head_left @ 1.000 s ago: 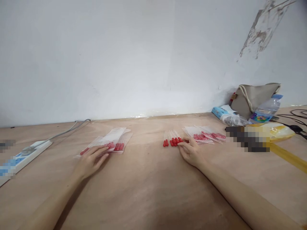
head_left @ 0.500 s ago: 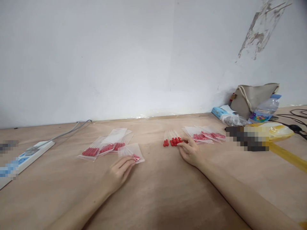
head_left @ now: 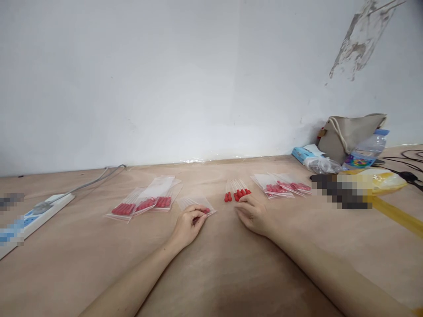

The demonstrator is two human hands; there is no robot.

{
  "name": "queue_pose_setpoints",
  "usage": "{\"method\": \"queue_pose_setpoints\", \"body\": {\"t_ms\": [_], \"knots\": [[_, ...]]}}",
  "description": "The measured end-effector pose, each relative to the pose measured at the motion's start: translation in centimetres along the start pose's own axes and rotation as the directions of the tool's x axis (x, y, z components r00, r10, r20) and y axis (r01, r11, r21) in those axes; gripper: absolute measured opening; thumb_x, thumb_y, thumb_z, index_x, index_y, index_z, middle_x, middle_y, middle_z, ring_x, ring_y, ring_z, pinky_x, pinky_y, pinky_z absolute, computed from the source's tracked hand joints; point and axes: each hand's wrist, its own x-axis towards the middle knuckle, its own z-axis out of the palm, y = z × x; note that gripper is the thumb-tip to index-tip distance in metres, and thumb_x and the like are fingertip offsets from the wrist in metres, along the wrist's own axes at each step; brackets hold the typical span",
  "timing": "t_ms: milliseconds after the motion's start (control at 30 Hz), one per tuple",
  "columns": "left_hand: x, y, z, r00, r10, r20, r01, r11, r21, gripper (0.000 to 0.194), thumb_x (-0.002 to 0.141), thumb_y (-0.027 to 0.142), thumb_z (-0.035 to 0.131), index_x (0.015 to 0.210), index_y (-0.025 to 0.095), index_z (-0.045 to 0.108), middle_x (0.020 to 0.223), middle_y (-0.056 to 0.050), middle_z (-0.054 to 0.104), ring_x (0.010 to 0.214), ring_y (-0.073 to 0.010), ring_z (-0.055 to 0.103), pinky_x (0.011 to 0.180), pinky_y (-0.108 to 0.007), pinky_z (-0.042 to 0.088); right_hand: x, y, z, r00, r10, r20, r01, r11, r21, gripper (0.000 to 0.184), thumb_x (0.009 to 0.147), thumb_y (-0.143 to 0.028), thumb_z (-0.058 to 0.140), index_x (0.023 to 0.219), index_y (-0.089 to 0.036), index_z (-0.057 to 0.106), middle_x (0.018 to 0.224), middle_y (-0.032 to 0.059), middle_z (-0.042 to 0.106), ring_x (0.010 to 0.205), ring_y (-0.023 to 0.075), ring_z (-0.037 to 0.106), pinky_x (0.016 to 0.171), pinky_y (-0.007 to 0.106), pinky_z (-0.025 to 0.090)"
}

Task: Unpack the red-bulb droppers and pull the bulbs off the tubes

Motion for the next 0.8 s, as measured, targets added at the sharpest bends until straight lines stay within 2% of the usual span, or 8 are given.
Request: {"method": "queue_pose_setpoints", "body": {"t_ms": [133,333,433,600,800], "knots": [[0.0,-0.3,0.3,0.997,-0.082,0.009,0.082,0.991,-0.102,0.013,0.078,0.023,0.056,0.072,0.02,0.067,0.096,-0.006,0.061,0.09,-0.0163,0.057,0.077,-0.031,0.048,1.1,-2.6,1.3,0.991,-0.073,0.11,0.076,0.997,-0.021,0.016,0.08,-0.016,0.051,0.089,-0.022,0.063,0.078,0.0032,0.057,0.075,0.0141,0.047,0.067,0.029,0.037],[0.1,-0.9,0.2,0.996,-0.094,0.002,0.092,0.974,-0.205,0.005,0.07,0.022,0.065,0.067,0.019,0.068,0.093,-0.007,0.061,0.089,-0.0187,0.058,0.078,-0.036,0.048,2.4,-3.1,3.6,0.977,-0.192,0.091,0.197,0.979,-0.056,0.02,0.08,-0.015,0.051,0.09,-0.027,0.064,0.077,0.0016,0.057,0.072,0.0132,0.043,0.065,0.028,0.03],[0.1,-1.0,0.1,0.996,-0.094,-0.013,0.089,0.973,-0.215,0.002,0.067,0.021,0.068,0.065,0.02,0.068,0.091,-0.007,0.062,0.087,-0.0192,0.058,0.079,-0.038,0.047,2.6,-3.1,4.2,0.98,-0.175,0.091,0.182,0.98,-0.075,0.018,0.08,-0.017,0.051,0.087,-0.026,0.065,0.078,0.0017,0.057,0.072,0.0139,0.043,0.065,0.028,0.03],[0.1,-1.1,0.1,0.995,-0.094,-0.019,0.088,0.976,-0.198,0.001,0.065,0.02,0.069,0.064,0.02,0.068,0.09,-0.006,0.063,0.086,-0.0194,0.059,0.078,-0.037,0.048,2.7,-3.2,4.4,0.995,-0.08,0.067,0.085,0.994,-0.073,0.009,0.077,-0.019,0.055,0.081,-0.022,0.062,0.08,0.0023,0.057,0.077,0.0147,0.045,0.069,0.029,0.03],[0.0,-0.7,0.2,0.998,-0.059,0.019,0.061,0.986,-0.154,0.005,0.071,0.023,0.064,0.07,0.021,0.068,0.094,-0.005,0.063,0.093,-0.0185,0.057,0.078,-0.034,0.049,2.9,-3.3,4.3,0.994,-0.041,0.101,0.044,0.999,-0.029,0.002,0.071,-0.018,0.059,0.071,-0.018,0.057,0.077,0.0013,0.056,0.075,0.0144,0.044,0.067,0.028,0.029]]}}
